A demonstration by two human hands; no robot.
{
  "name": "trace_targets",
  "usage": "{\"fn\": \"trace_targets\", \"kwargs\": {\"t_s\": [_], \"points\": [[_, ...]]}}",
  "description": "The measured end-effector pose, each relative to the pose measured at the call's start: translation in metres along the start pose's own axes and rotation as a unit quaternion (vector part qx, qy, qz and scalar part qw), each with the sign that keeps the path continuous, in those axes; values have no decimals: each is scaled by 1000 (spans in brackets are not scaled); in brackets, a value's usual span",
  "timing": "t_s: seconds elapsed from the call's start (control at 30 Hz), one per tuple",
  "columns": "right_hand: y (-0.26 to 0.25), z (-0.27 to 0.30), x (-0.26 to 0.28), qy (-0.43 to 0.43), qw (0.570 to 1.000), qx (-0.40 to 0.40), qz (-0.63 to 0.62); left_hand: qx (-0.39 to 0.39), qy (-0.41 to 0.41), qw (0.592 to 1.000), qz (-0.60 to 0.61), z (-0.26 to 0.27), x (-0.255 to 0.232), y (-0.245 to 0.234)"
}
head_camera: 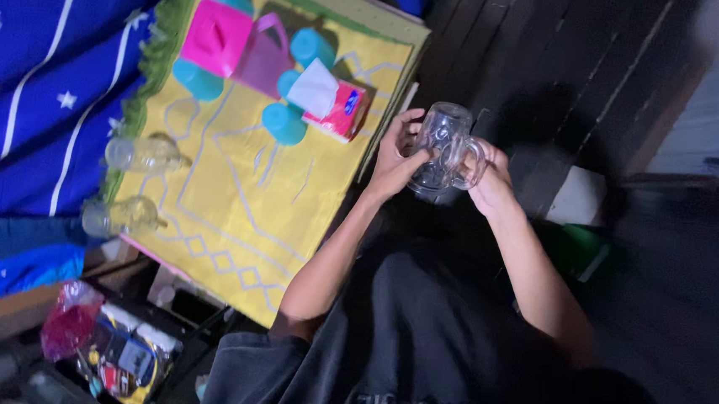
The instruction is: The person wipes the inside and outside of glass mugs using a small white cloth, handling them one at a time and placing them back on a tray.
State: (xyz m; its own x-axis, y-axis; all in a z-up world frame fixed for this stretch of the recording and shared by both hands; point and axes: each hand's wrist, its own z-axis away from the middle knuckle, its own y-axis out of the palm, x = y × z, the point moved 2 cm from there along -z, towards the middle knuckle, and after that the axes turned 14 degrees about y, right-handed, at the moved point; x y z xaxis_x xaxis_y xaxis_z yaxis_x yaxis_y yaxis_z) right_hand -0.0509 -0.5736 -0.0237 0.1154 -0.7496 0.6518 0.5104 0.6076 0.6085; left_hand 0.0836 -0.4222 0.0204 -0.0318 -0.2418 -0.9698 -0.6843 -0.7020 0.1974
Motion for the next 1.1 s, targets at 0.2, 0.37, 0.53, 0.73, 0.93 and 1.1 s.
{"fn": "trace_targets", "kwargs": {"t_s": [0.2, 0.37, 0.53, 0.73, 0.93, 1.1], "points": [[-24, -31, 38, -26, 996, -90, -9, 65, -26, 997, 38, -64, 13, 30], [-28, -47, 94, -58, 992, -110, 6, 135, -21, 991, -11, -127, 6, 57], [-33, -66, 140, -83, 984, -158, 3, 174, -1, 981, -91, -183, 19, 79], [-60, -87, 162, -151, 956, -242, 73, 215, 10, 971, -108, -244, 35, 105], [-103, -129, 210, -186, 932, -270, 153, 248, 13, 959, -139, -314, 52, 132], [-139, -160, 278, -159, 927, -223, 257, 269, 18, 959, -93, -379, 64, 169]]}}
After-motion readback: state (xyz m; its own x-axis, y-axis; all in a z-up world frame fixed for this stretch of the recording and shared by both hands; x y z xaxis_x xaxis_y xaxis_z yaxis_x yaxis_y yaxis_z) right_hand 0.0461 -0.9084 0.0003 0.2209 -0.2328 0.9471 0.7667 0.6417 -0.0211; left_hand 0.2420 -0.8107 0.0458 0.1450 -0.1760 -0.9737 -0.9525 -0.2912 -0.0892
